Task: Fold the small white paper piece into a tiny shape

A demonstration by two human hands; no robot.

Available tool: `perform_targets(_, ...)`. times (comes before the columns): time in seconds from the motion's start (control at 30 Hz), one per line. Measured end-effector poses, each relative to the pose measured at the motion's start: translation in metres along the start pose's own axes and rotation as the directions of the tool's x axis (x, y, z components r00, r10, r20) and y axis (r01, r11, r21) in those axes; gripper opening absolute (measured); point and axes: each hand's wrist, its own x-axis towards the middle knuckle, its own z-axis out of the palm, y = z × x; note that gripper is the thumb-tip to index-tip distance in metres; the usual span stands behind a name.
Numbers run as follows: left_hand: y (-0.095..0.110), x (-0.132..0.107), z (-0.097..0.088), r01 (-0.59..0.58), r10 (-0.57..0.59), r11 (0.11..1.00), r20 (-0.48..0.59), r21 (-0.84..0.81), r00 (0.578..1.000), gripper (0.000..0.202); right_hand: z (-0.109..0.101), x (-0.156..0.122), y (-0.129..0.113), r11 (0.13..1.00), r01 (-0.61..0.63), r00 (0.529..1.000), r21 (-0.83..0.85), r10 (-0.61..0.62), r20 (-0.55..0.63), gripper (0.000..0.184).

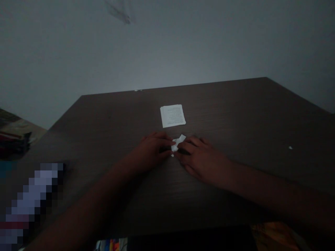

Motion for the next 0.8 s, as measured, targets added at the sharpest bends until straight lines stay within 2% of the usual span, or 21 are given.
perform_targets(0.5,-0.0039,0.0000,0.0023,-0.024,0.023,1.000,-0.016,-0.015,1.000,0.033,0.0013,-0.0006,0.0018,0.999,0.018,1.000,0.041,-0.018,0.004,0.042)
perform_targets(0.8,-0.0019,0.0000,0.0017,0.005,-0.005,1.000,0.007,0.003,1.000,0.035,-0.0033,0.0001,0.0078,0.994,-0.106,0.994,-0.020,0.106,-0.008,0.033)
